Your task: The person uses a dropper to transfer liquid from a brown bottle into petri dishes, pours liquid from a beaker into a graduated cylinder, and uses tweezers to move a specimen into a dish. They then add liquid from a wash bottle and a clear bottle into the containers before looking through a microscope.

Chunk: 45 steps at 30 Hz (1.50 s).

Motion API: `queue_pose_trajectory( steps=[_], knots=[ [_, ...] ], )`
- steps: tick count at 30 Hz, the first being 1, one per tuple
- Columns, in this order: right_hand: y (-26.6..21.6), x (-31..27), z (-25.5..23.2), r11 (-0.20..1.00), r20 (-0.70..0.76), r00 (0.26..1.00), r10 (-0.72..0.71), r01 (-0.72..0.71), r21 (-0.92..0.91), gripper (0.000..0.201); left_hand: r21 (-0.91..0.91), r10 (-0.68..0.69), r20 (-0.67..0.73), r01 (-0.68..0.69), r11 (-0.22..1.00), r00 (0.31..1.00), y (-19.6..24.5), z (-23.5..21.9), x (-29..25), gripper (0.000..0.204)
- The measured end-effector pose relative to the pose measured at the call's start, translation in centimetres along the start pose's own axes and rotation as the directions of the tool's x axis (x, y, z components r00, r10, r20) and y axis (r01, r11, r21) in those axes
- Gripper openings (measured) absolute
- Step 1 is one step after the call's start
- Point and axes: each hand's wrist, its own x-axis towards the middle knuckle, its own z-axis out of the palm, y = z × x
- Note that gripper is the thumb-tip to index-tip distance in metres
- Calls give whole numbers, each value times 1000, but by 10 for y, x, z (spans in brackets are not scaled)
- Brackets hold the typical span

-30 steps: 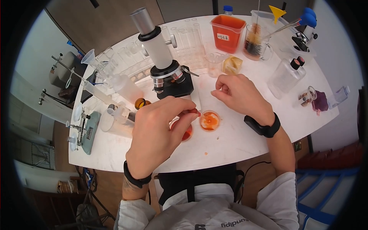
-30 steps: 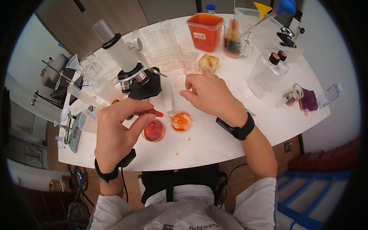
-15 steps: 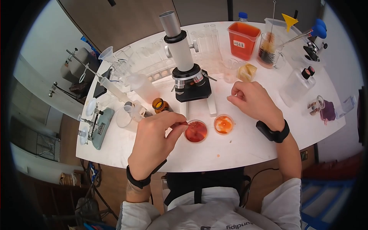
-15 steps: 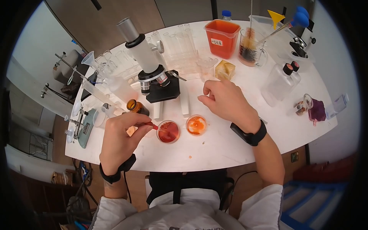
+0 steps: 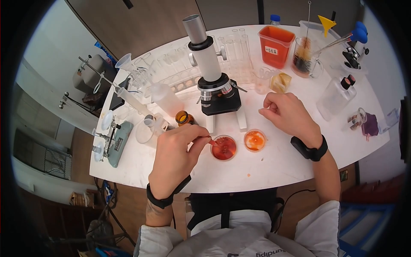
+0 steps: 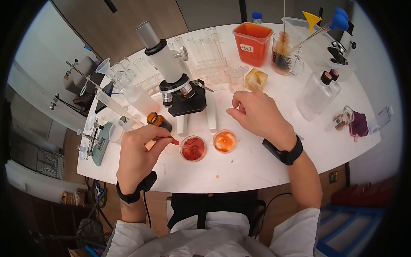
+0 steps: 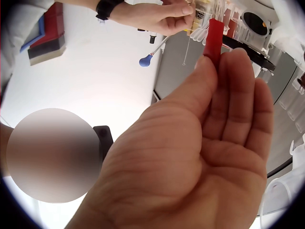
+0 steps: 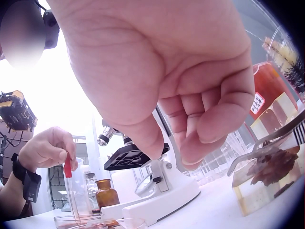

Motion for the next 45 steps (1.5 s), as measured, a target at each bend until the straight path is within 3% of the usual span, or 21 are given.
queue_pose_trajectory(
  steps=[20,33,45],
  knots=[
    [-2,0,-1,1000,-5,1000,9,-9,-13,23,-53,-98,76,102,993,992,4,-14,4,18],
    [1,1,2,1000,-43,999,-4,5,22,18,-44,-142,-139,137,990,980,-9,-72,30,16],
    [2,1,2,1000,-7,1000,15,-15,24,21,40,-166,-163,175,984,972,-34,-85,41,13]
  ],
)
